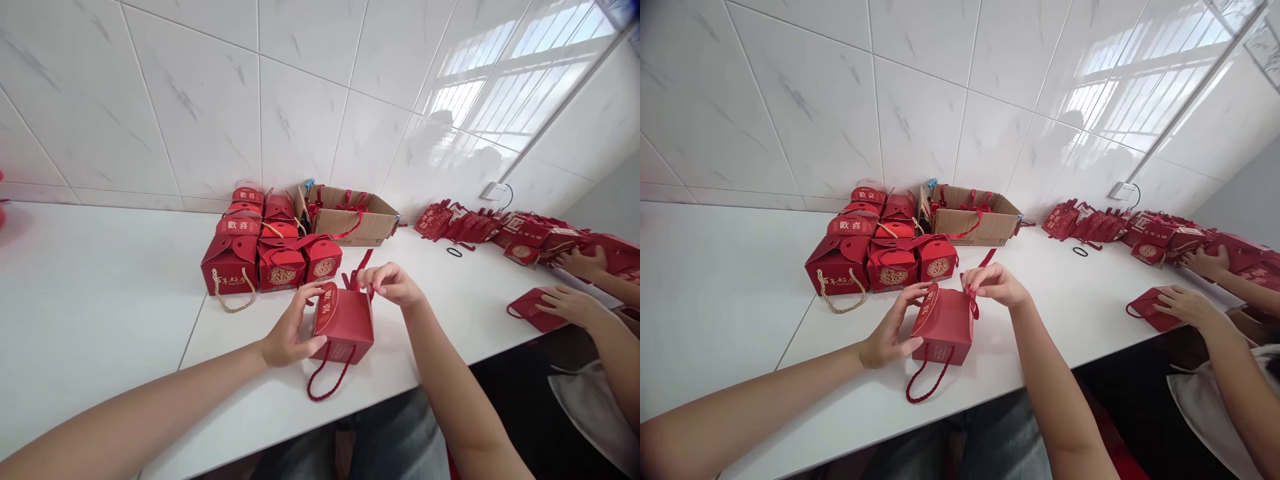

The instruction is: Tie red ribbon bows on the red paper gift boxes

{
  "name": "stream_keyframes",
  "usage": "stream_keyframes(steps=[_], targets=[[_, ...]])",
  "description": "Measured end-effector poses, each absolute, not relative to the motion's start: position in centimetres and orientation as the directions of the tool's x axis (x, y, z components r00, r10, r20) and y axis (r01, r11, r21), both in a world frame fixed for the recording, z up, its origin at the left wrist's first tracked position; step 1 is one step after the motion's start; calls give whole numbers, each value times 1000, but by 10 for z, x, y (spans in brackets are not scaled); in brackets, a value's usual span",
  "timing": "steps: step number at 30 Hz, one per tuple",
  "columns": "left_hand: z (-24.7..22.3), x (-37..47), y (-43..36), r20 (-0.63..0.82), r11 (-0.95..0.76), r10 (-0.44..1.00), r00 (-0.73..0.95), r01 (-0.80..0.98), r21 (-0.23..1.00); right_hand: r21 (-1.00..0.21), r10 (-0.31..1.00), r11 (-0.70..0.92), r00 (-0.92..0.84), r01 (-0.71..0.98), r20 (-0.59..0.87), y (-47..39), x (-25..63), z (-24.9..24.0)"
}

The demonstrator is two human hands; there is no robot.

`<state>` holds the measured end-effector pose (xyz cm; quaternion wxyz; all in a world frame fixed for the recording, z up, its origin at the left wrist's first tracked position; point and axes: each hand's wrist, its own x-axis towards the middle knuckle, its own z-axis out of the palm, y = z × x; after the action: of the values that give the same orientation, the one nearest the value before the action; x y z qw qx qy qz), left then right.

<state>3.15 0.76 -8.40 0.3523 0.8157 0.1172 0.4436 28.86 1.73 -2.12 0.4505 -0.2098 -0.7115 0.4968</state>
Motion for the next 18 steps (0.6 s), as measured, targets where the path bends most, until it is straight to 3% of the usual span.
stream_keyframes(steps=[5, 8, 11, 14, 18], targets=[[-86, 32, 8, 649, -719, 523, 552, -124, 684, -726, 708, 626, -184, -284, 682, -7, 287, 28], [-86, 32, 8, 656, -717, 535, 532, -125, 686, -674, 693, 692, -26, -260, 721, -21, 280, 57], [-86, 32, 8, 661, -716, 540, 522, -128, 686, -793, 792, 604, -45, -87, 608, -28, 267, 71], [-88, 33, 7, 669, -719, 535, 515, -138, 681, -913, 908, 394, -199, 106, 369, -28, 253, 70], [-91, 34, 8, 685, -728, 531, 499, -145, 670, -899, 948, 190, -313, 396, 62, -26, 242, 58]])
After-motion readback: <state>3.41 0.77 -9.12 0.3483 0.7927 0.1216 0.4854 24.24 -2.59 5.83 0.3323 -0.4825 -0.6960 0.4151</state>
